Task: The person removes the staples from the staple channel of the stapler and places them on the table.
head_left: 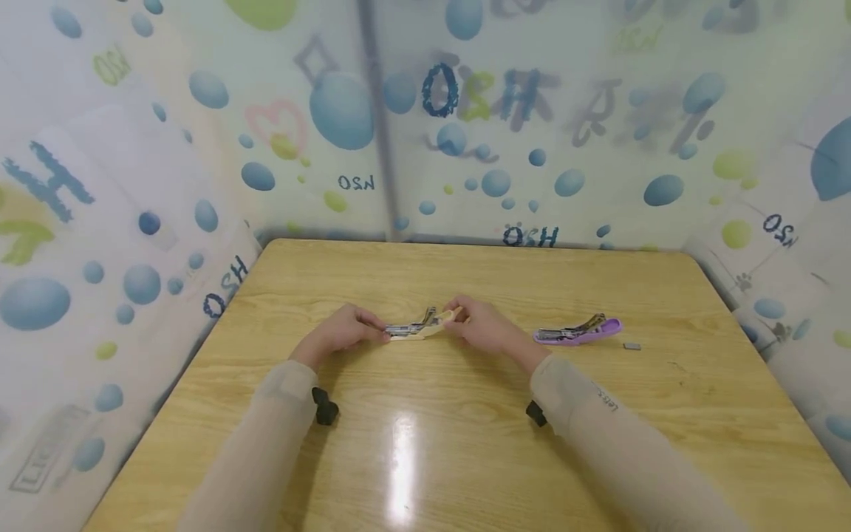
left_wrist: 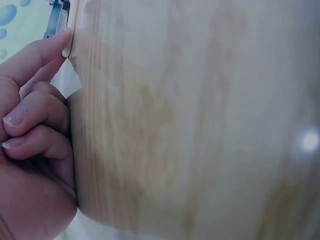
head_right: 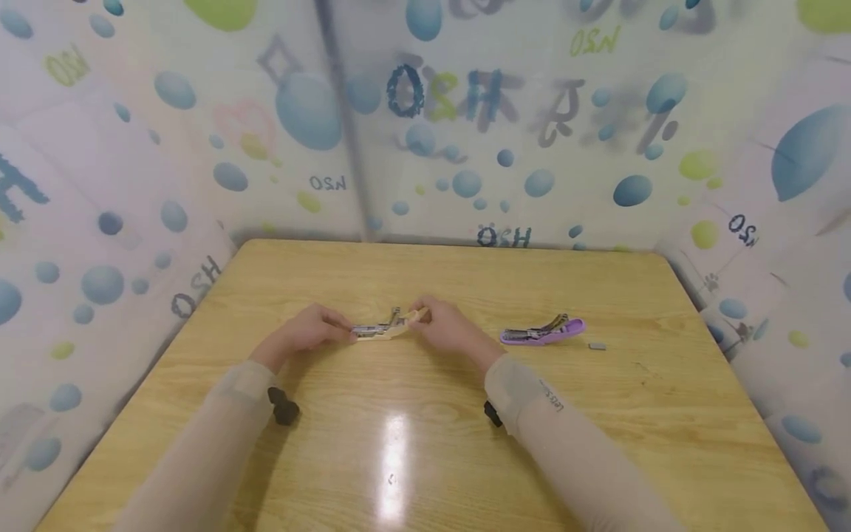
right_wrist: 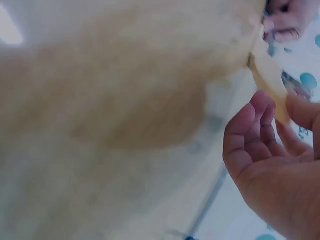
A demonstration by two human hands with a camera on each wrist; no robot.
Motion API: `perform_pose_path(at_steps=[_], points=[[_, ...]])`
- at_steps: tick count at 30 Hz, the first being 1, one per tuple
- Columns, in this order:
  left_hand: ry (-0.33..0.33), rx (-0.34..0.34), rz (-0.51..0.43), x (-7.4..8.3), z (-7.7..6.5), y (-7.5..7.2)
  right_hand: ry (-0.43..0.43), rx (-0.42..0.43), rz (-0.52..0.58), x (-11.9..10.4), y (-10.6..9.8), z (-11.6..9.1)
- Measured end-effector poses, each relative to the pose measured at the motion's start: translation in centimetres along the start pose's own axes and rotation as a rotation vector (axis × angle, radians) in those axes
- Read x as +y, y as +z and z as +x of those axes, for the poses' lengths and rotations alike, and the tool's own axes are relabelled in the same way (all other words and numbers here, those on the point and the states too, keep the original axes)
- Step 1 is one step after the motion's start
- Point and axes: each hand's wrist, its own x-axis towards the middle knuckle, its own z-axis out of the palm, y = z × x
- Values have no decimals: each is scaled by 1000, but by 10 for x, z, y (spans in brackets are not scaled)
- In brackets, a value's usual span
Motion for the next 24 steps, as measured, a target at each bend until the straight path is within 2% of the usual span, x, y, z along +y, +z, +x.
perform_pose_path(at_steps=[6, 13, 20, 24], points=[[-2, 2, -12, -1, -1, 0, -7, -77, -63, -12, -28, 6], [12, 0, -4, -3, 3, -1, -33, -62, -129, -28, -48, 10], [4, -14, -10, -3, 2, -1, -53, -45, -134, -46, -41, 17], [3, -13, -9, -3, 1, -1, -58, -27, -73, -58, -29, 18]])
